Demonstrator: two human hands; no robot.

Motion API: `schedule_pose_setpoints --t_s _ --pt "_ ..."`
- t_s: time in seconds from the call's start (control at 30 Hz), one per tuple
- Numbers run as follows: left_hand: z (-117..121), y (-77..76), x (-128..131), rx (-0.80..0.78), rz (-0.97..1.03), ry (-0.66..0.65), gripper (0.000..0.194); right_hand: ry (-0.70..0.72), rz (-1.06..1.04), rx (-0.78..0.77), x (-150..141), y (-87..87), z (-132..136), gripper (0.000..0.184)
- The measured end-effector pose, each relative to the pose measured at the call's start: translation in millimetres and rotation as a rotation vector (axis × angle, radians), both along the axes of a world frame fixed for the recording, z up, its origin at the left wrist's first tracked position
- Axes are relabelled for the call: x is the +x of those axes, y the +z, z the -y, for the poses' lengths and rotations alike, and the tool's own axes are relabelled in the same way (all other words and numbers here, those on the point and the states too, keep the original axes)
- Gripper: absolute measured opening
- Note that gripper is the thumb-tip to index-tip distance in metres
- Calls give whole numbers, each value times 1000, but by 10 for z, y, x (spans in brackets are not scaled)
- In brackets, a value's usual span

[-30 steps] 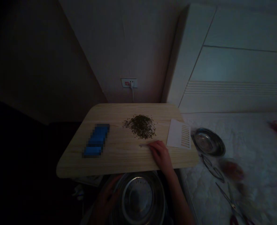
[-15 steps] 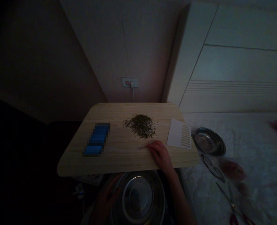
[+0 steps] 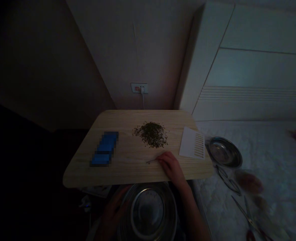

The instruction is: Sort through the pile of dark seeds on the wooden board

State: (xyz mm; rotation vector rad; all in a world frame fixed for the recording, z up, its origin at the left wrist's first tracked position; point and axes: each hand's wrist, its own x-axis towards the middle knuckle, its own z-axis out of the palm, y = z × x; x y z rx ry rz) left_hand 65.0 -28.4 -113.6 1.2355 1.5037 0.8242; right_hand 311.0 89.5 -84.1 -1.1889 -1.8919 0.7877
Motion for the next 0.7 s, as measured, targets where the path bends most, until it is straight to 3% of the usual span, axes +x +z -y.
schedule_pose_setpoints --t_s 0.7 --pt "32 -45 -8 38 5 15 37 61 19 -124 10 82 427 19"
